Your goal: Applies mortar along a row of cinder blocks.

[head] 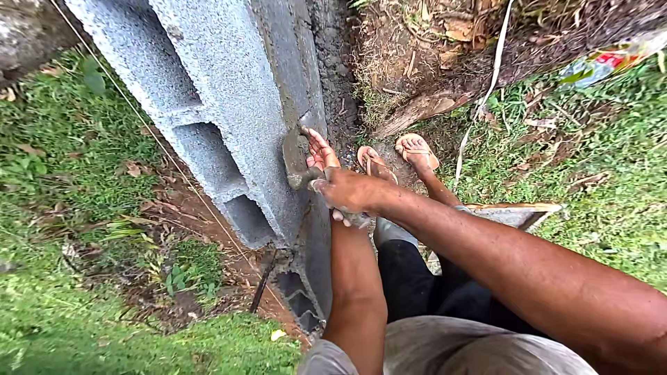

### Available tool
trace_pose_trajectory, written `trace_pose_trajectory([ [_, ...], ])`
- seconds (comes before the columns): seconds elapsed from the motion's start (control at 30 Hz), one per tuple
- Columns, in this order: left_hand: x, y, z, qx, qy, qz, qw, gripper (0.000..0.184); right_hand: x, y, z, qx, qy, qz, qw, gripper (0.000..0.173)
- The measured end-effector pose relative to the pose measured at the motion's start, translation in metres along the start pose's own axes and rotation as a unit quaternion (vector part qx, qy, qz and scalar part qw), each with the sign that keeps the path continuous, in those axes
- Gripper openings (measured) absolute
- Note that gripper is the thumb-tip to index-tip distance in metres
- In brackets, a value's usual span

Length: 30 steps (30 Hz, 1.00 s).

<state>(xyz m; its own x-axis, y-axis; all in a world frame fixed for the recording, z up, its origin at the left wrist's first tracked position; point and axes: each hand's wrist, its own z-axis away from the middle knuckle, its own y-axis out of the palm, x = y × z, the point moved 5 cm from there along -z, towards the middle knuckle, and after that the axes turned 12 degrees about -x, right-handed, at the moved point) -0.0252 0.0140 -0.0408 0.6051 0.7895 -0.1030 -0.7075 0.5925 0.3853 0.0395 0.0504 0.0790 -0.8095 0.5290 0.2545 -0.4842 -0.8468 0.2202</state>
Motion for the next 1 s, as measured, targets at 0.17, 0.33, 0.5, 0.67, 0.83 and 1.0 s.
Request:
trace_pose_trajectory([
  [0.17,-0.016,-0.024,-0.009,-0.021,-0.002,-0.032,0.999,0.046,-0.018,0.008,0.006,0.035,0.032,-0.039,0.998,0.040],
  [0.33,-0.040,-0.095,-0.027,0.040,0.035,-0.087,0.995,0.044,-0.062,0.022,0.013,0.085,0.086,-0.058,0.991,0.037],
  [0.5,-0.066,-0.160,0.006,-0.047,-0.034,-0.337,0.940,0.032,-0.125,-0.010,0.052,0.092,0.104,-0.136,0.981,0.039],
  [0.67,-0.063,-0.115,0.086,-0.189,0.030,-0.592,0.783,0.036,-0.183,-0.078,0.086,-0.039,0.080,-0.217,0.972,0.035],
  [0.83,-0.045,0.057,0.184,0.090,0.217,-0.631,0.739,0.021,-0.221,-0.130,0.107,-0.193,0.055,-0.215,0.956,0.033],
  [1.0,-0.035,0.214,0.265,0.330,0.577,-0.563,0.491,0.029,-0.246,-0.145,0.126,-0.246,0.036,-0.203,0.947,0.034],
])
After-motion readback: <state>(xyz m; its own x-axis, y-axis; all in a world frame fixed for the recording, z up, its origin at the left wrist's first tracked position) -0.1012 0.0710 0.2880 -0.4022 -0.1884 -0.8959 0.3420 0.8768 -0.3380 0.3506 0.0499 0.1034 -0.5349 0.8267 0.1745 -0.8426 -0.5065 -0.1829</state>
